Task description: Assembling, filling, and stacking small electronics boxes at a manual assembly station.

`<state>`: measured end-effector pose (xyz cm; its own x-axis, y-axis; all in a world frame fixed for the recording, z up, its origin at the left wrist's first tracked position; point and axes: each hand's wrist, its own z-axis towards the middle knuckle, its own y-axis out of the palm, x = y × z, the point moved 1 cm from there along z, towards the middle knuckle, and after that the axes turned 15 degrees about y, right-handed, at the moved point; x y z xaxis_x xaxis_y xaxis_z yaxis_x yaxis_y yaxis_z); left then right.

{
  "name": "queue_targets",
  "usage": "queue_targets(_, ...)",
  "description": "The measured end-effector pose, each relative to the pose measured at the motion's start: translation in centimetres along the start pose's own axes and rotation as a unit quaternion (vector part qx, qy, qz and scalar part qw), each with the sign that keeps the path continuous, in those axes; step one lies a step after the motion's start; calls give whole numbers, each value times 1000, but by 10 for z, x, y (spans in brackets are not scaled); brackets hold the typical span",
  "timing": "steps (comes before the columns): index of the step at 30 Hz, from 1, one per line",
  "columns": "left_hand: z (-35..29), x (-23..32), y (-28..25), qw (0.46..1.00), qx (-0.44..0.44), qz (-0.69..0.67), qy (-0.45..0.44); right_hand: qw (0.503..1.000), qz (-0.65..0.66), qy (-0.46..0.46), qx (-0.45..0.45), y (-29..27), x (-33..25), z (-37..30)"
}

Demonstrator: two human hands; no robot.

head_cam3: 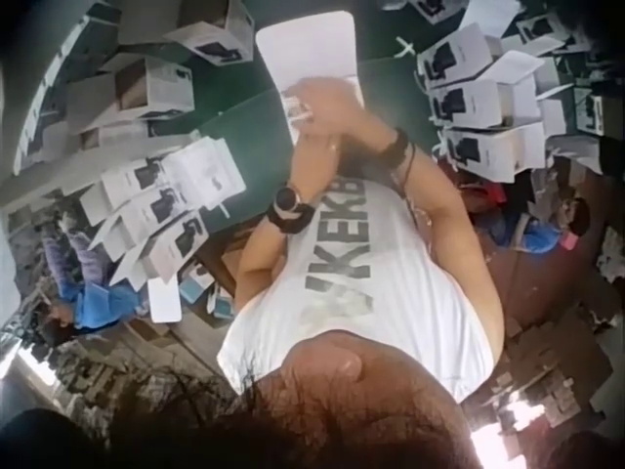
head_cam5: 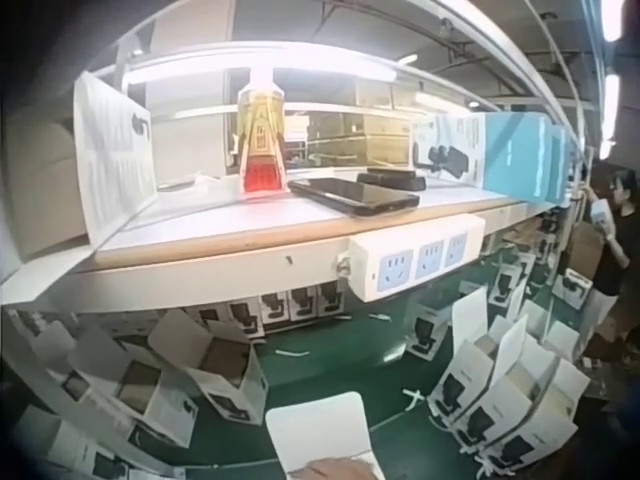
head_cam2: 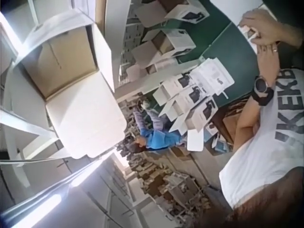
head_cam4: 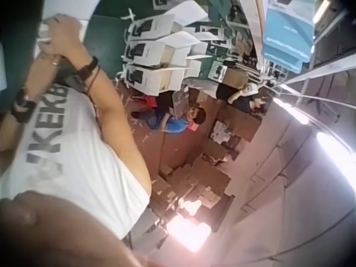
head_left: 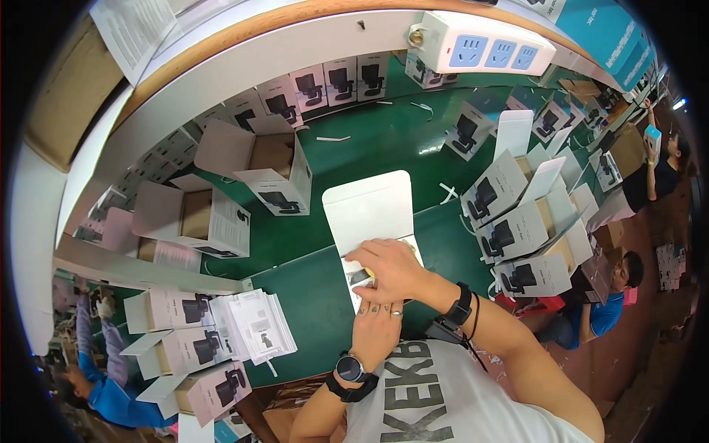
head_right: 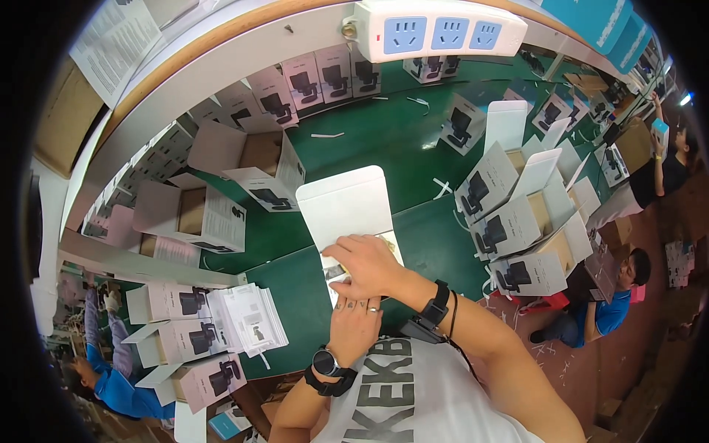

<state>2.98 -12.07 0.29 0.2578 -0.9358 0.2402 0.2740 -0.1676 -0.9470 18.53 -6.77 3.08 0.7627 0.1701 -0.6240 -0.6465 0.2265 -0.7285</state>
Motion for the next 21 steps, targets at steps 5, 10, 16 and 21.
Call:
queue_targets(5, 1, -2, -1, 1000, -9, 23, 9, 998, 47, 31, -7, -12, -7, -1)
queue_targets(10, 9, -10, -15, 998, 55, 27, 3, 941, -108, 311, 76, -100, 33, -34)
queue_targets(16, 9, -17, -17, 996, 79, 3, 44, 928, 180, 324, 38, -104, 65, -18)
queue_targets(21, 12, -34, -31, 994, 45, -70, 72, 742, 556, 372, -40, -103, 34, 8)
